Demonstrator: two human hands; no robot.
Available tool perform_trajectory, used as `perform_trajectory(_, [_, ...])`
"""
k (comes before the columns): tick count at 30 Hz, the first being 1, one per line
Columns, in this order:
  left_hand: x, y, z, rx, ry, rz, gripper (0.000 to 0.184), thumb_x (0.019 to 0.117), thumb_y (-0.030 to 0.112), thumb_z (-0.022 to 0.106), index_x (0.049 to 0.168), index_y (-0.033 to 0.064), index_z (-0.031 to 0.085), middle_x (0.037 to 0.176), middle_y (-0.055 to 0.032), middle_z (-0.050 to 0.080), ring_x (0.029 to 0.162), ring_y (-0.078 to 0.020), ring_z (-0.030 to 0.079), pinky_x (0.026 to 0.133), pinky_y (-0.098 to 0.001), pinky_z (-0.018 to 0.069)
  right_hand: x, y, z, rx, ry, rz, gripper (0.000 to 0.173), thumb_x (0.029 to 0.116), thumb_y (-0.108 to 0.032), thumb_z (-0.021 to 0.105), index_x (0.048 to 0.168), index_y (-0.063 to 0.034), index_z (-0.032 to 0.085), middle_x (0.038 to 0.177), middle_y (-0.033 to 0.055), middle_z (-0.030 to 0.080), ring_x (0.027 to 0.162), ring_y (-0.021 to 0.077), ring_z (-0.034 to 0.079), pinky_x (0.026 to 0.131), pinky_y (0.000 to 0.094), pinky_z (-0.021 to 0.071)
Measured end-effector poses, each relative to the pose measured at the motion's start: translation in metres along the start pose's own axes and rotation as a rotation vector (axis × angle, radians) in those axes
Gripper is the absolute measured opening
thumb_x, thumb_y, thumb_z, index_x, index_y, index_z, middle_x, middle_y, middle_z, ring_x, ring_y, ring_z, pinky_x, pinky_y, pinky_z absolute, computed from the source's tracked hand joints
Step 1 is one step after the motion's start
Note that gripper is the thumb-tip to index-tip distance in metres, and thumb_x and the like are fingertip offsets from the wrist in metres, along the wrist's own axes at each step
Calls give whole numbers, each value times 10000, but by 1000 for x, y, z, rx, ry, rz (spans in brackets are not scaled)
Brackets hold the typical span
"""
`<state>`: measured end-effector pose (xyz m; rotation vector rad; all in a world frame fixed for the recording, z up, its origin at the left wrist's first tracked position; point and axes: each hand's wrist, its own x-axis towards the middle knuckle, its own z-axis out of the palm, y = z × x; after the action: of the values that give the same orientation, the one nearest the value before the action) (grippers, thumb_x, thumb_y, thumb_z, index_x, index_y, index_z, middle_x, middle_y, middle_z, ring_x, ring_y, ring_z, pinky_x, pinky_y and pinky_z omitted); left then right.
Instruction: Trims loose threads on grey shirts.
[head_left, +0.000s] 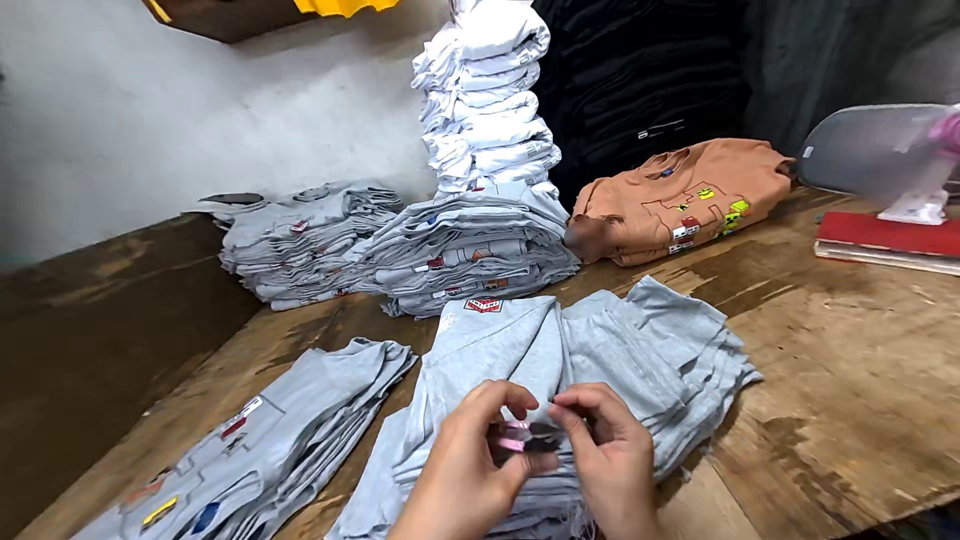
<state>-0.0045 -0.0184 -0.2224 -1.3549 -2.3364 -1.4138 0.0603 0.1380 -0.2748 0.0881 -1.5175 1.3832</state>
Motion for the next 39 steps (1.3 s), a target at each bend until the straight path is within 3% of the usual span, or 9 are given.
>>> perform_trajectory(7, [-1,-14,-5,-68,23,71,152,886,61,661,935,148,774,1003,34,743,884,-58,693,732,-218,591,-8,-7,-7,-198,-47,-176,493,930,-469,734,1168,-46,648,1071,60,629,929,72,632,786,213,565])
perform_trajectory(12, [9,-1,0,-15,154,-60,118,965,162,610,953,154,727,775,91,666,649,10,589,570,-165,484,-3,-6,7,-7,2,-1,134,922,22,680,1028,1,759,956,44,754,830,66,717,751,210,620])
perform_trajectory(15, [16,-5,7,-18,229,-151,202,1022,189,548,1043,171,747,787,90,660,624,-5,555,560,-184,449,7,-3,-5,318,-122,200,244,1072,-127,469,1200,21,615,855,-27,597,611,-11,484,522,155,416])
perform_trajectory(19, [19,-5,9,-95,195,-163,229,1022,172,545,1123,164,750,858,64,697,672,-21,590,596,-182,480,5,-8,-18,-182,-243,15,679,824,-441,839,1290,-4,609,1085,47,635,888,61,612,724,208,543])
perform_trajectory(24, [23,-7,13,-118,187,-161,228,1020,167,546,1109,162,756,857,59,696,687,-32,600,607,-192,486,3,-4,-16,-44,-374,49,510,757,96,685,1246,-8,587,1142,96,635,902,122,667,731,267,606])
perform_trajectory(27, [22,-13,17,-132,151,-172,221,1012,158,551,1098,151,755,839,59,692,676,-30,596,602,-193,482,2,-5,-21,-291,-345,-76,357,820,-91,783,1169,-97,708,1117,61,641,918,78,636,758,222,568])
perform_trajectory(29, [16,-13,17,-122,132,-144,220,975,122,593,1128,146,749,881,57,722,713,-30,638,634,-197,528,-3,-18,-32,-574,-208,-228,100,902,-239,766,981,-204,815,930,-22,747,854,78,672,835,335,503])
perform_trajectory(33, [-1,-10,10,19,154,103,400,849,321,820,1205,156,743,1024,40,695,888,-37,669,735,-211,598,-5,-59,-62,-549,-215,-78,38,897,-152,780,892,-141,816,828,-28,752,824,68,682,899,345,500])
perform_trajectory(39, [-14,8,22,468,275,482,155,985,281,673,1115,270,755,998,48,707,894,-131,597,845,-377,419,-16,-60,-59,-278,-249,24,52,879,-114,811,925,-91,805,914,-17,779,897,54,709,894,277,564])
